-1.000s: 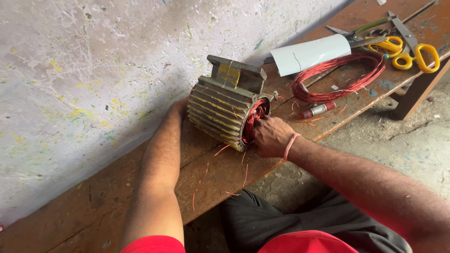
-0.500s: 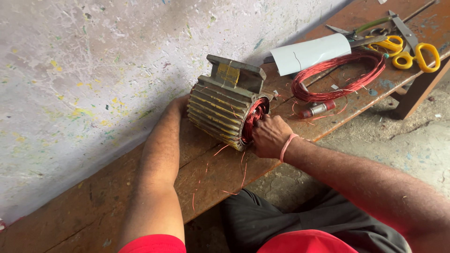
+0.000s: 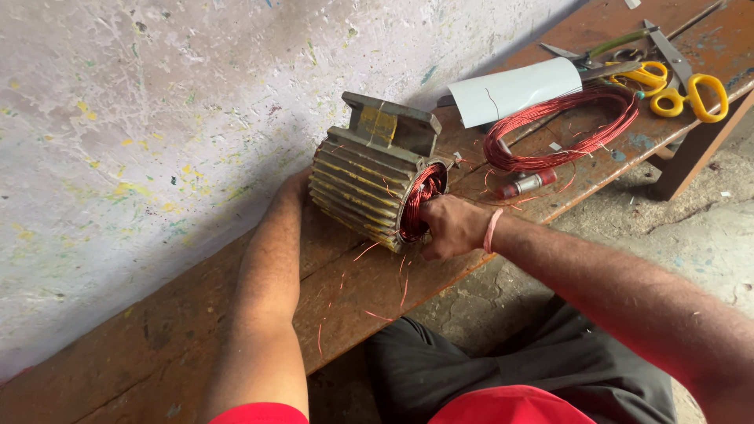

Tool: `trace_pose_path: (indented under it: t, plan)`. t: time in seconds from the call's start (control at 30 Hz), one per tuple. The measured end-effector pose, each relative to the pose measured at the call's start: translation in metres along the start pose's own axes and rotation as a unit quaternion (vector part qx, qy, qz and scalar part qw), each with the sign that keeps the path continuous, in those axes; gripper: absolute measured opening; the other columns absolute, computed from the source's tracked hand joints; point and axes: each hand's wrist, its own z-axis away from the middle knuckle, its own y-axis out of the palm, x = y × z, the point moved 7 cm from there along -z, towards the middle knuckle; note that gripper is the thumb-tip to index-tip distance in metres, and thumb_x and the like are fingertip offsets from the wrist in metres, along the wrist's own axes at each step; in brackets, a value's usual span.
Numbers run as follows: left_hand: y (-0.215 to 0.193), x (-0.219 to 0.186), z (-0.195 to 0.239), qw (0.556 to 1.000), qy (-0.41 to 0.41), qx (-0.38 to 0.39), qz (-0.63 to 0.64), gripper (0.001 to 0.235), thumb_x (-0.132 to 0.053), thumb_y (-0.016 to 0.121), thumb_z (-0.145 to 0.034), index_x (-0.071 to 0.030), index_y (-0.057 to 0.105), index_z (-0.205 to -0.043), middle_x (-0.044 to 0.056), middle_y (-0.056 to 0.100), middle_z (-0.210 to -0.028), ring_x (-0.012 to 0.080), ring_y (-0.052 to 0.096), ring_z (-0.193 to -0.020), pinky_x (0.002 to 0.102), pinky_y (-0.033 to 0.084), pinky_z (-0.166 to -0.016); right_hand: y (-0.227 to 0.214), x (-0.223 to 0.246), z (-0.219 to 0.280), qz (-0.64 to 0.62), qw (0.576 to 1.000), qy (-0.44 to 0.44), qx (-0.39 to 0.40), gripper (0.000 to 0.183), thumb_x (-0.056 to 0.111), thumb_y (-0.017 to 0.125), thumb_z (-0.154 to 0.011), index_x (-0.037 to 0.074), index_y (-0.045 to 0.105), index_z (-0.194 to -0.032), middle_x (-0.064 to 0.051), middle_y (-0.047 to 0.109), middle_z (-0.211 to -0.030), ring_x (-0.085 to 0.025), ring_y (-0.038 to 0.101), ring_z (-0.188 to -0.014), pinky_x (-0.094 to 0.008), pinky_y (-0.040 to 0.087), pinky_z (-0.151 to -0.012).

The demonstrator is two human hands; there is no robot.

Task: The person rewinds an electric motor by hand and using a flat metal tool. They press copper wire coils into the slots of the motor housing and use the tool to wedge the wiring securely into the motor core.

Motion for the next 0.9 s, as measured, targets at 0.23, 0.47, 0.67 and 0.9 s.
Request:
trace_pose_path:
  t: [0.23, 0.47, 0.67, 0.9]
  plan:
    - [-0.022, 0.007, -0.012, 0.998, -0.002, -0.059, -0.014, 0.061, -0.061, 0.061, -0.091, -0.008, 0.072, -0.119, 0.014, 0.073, -0.123, 0.0261, 0.070, -0.111, 0.042, 0.057, -0.091, 0.016, 0.010, -0.002, 0.231, 0.966, 0.029, 0.115, 0.024, 0.026, 0.066, -0.075, 0.005, 0.076, -0.079, -0.015, 0.074, -0.084, -0.033, 0.073, -0.081, -0.045, 0.060, -0.071]
    - [-0.044, 0.020, -0.063, 1.000, 0.001, -0.008, -0.016, 0.056, -0.054, 0.066, -0.091, -0.004, 0.073, -0.114, 0.015, 0.076, -0.119, 0.0255, 0.073, -0.104, 0.040, 0.059, -0.088, -0.001, 0.027, 0.011, 0.212, 0.976, 0.045, 0.031, 0.022, 0.020, 0.062, -0.079, 0.004, 0.074, -0.087, -0.015, 0.073, -0.093, -0.032, 0.073, -0.079, -0.044, 0.058, -0.065]
    - [-0.033, 0.014, -0.044, 1.000, -0.004, -0.007, -0.012, 0.058, -0.059, 0.063, -0.091, -0.007, 0.073, -0.118, 0.012, 0.076, -0.119, 0.0234, 0.073, -0.102, 0.039, 0.059, -0.085, -0.012, 0.045, 0.040, 0.136, 0.988, 0.057, -0.047, 0.041, 0.018, 0.060, -0.085, -0.002, 0.056, -0.120, -0.022, 0.061, -0.121, -0.037, 0.071, -0.073, -0.049, 0.057, -0.054]
    - [0.011, -0.008, 0.013, 0.995, 0.068, 0.053, 0.056, 0.049, -0.049, 0.066, -0.092, -0.011, 0.071, -0.122, 0.012, 0.074, -0.121, 0.0231, 0.071, -0.104, 0.040, 0.060, -0.083, -0.018, 0.036, 0.038, 0.034, 0.990, -0.052, -0.128, 0.050, 0.028, 0.072, -0.075, 0.004, 0.066, -0.118, -0.017, 0.068, -0.114, -0.040, 0.070, -0.082, -0.051, 0.056, -0.063]
